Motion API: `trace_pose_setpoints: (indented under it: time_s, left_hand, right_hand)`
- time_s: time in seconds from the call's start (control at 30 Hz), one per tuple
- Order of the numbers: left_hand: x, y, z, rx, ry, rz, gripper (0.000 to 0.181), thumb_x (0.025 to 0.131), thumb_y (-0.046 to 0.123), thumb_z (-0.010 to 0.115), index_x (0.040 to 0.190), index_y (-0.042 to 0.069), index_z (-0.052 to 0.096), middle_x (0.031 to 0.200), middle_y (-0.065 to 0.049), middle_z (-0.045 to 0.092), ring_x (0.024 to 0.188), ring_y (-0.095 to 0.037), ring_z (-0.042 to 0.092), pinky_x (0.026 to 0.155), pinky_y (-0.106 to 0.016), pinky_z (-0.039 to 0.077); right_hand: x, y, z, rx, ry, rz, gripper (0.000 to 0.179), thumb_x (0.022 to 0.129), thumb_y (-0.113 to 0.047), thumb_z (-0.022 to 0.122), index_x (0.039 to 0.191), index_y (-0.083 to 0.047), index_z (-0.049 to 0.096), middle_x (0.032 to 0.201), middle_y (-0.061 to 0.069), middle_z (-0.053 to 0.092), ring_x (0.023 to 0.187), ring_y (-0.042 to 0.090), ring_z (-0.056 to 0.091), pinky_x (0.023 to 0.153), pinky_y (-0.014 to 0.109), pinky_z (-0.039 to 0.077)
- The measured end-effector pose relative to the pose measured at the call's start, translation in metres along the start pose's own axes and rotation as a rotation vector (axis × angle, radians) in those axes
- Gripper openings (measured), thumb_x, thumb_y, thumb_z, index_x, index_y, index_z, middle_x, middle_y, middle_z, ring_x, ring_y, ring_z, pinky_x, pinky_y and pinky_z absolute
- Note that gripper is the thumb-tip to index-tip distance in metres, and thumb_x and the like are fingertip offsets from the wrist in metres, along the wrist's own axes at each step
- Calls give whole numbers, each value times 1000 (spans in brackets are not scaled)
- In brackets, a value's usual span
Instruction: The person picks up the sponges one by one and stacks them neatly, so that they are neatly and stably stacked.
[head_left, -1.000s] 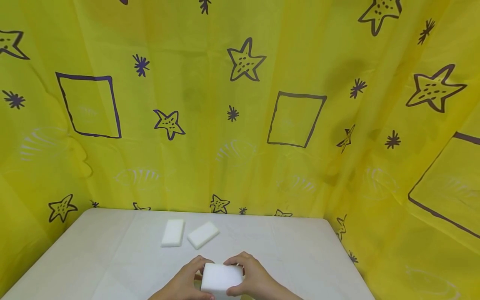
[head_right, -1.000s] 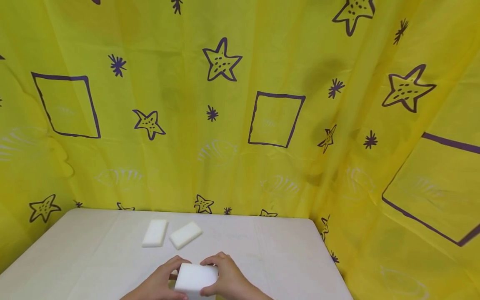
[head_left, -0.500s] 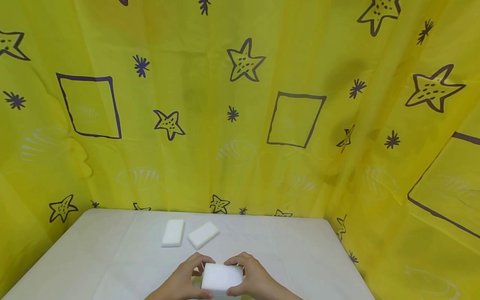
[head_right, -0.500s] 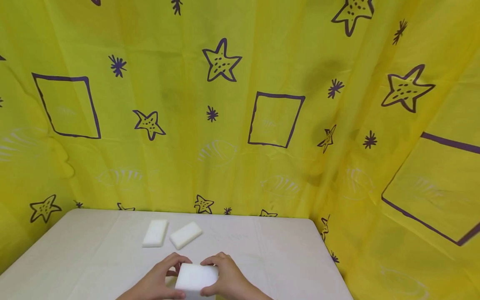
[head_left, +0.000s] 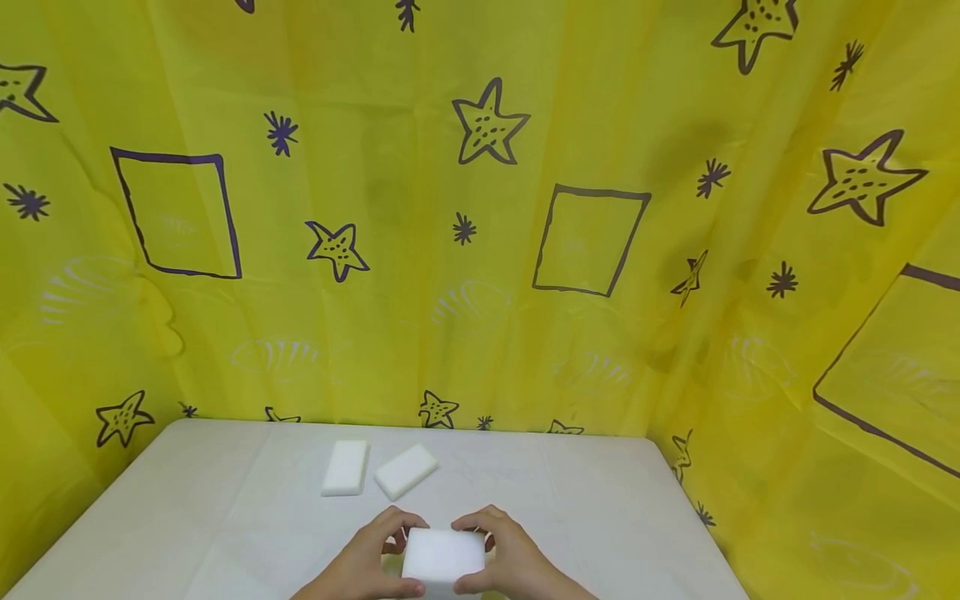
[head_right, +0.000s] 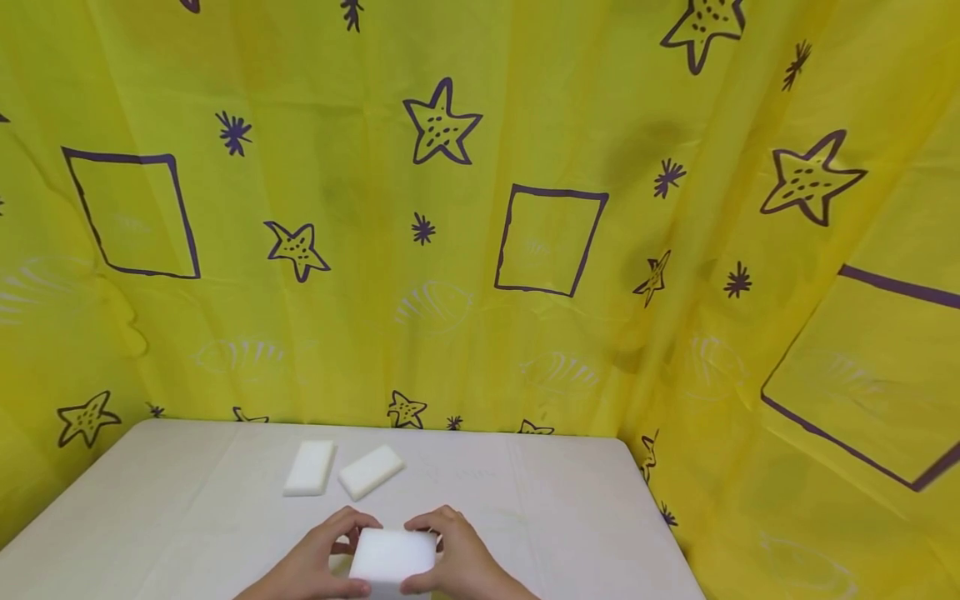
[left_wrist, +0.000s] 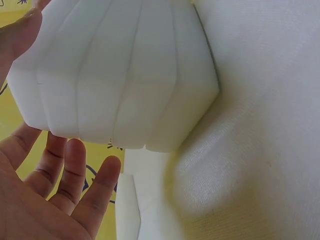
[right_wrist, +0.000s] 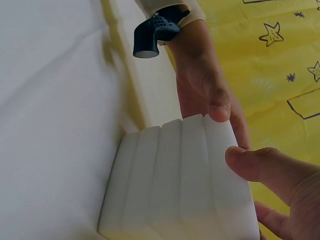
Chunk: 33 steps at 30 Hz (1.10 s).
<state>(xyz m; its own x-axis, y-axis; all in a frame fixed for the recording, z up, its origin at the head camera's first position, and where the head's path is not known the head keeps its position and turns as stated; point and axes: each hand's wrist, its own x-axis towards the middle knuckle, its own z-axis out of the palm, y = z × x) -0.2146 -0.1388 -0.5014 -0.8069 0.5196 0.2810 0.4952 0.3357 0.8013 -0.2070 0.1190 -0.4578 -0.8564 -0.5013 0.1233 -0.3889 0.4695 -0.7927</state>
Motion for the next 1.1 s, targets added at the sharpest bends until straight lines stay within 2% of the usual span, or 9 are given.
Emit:
trace_pose_setpoints:
  time_s: [0.13, 0.37, 0.47, 0.7, 0.87, 1.0, 1.1]
  left_hand:
    - [-1, 2, 0, -11, -3, -7, 52, 76, 32, 85, 119, 20, 59, 107, 5, 52, 89, -3, 48, 76, -28, 52]
    - [0, 0, 1, -4, 16, 22, 52, 75, 29, 86, 119, 20, 59, 108, 5, 52, 88, -3, 49, 76, -27, 51]
    - [0, -1, 1, -8, 22, 26, 53, 75, 29, 86, 119, 20, 59, 108, 5, 53, 88, -4, 49, 75, -27, 51]
    - [0, 1, 0, -15, 12, 1, 53, 75, 31, 86, 119, 19, 59, 108, 4, 53, 88, -5, 49, 76, -27, 51]
    - [1, 1, 0, -23, -5, -23, 53, 75, 32, 86, 119, 19, 59, 109, 4, 53, 88, -4, 49, 77, -28, 51]
    - [2, 1, -2, -49, -5, -11, 50, 82, 28, 81, 124, 13, 57, 106, 3, 52, 89, -5, 50, 78, -28, 52]
    - [3, 0, -8, -66, 42, -15, 44, 89, 23, 73, 127, 7, 56, 103, -3, 52, 88, -6, 52, 78, -27, 53]
  right_hand:
    - [-2, 4, -1, 46, -1, -12, 57, 68, -19, 90, 118, -7, 66, 109, -5, 58, 94, 1, 49, 78, 24, 47]
    - [-5, 12, 0, 120, 8, -8, 56, 72, -17, 88, 120, -5, 63, 115, 0, 57, 97, 3, 50, 81, 23, 49]
    - [-8, 13, 1, 152, 15, 8, 55, 72, -15, 87, 120, -5, 62, 117, 1, 56, 97, 4, 50, 81, 23, 49]
    - [-12, 17, 5, 222, 12, 110, 57, 73, -9, 84, 122, -6, 56, 115, 4, 54, 97, 14, 50, 80, 23, 46]
    - [-12, 19, 6, 227, 8, 110, 57, 73, -9, 83, 122, -5, 54, 114, 5, 53, 99, 18, 53, 82, 26, 48]
    - [-12, 21, 6, 232, 12, 92, 56, 73, -9, 83, 121, -4, 55, 113, 6, 54, 97, 17, 55, 81, 25, 49]
    - [-11, 21, 7, 241, 15, 72, 55, 73, -9, 83, 120, -3, 55, 114, 7, 54, 96, 15, 56, 81, 24, 50]
